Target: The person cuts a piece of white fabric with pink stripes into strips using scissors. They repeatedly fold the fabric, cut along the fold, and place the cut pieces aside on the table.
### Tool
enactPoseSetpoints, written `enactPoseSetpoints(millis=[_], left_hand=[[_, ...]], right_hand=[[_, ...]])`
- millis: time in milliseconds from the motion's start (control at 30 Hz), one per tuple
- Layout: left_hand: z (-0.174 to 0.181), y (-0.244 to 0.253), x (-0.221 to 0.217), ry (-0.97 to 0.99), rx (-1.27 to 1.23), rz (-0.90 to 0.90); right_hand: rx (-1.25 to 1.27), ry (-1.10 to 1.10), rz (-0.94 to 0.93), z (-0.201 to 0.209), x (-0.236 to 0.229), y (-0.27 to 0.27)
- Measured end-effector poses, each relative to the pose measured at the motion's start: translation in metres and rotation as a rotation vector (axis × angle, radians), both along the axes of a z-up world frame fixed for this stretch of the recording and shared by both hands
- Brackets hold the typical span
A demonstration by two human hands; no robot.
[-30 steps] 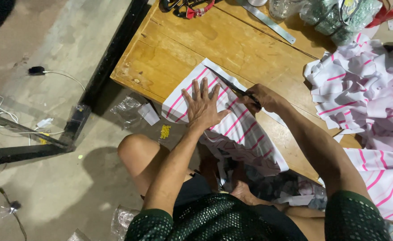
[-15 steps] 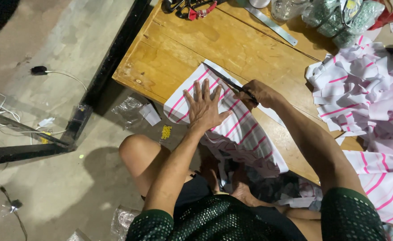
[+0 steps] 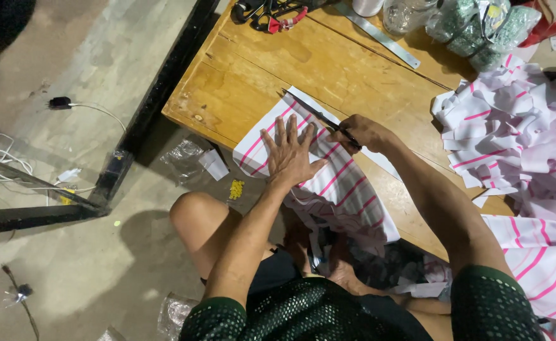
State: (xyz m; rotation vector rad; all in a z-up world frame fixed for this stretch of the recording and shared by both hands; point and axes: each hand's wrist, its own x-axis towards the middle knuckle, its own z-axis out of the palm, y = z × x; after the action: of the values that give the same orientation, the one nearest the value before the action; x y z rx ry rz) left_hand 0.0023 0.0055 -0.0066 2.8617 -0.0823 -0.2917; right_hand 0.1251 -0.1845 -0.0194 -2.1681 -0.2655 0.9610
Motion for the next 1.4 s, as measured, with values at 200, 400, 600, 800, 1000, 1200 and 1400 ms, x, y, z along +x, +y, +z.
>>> enactPoseSetpoints(millis=[200, 400, 600, 800, 1000, 1200, 1400], left_hand=[[0.002, 0.002, 0.001, 0.005, -0.034, 0.0], [-0.001, 0.002, 0.0, 0.0, -0.032, -0.012], [0.007, 0.0, -0.004, -0.001, -0.027, 0.006], [0.006, -0.001, -0.002, 0.027, -0.022, 0.057], [0.007, -0.003, -0.002, 0.01, -0.021, 0.068], [-0.035, -0.003, 0.004, -0.128, -0.069, 0.153], [-0.07, -0.002, 0.004, -0.325, -0.124, 0.201]], right_hand=[[0.258, -0.151, 0.138, -0.003, -0.006, -0.012], [0.285, -0.164, 0.141, -0.015, -0.006, -0.01], [0.173, -0.218, -0.001, -0.027, -0.004, 0.003], [-0.376, -0.381, -0.058, -0.029, -0.01, 0.004], [-0.423, -0.562, -0.075, -0.024, -0.08, -0.028], [-0.416, -0.648, -0.119, -0.082, -0.124, -0.042], [-0.253, -0.685, -0.181, -0.039, -0.143, -0.016]])
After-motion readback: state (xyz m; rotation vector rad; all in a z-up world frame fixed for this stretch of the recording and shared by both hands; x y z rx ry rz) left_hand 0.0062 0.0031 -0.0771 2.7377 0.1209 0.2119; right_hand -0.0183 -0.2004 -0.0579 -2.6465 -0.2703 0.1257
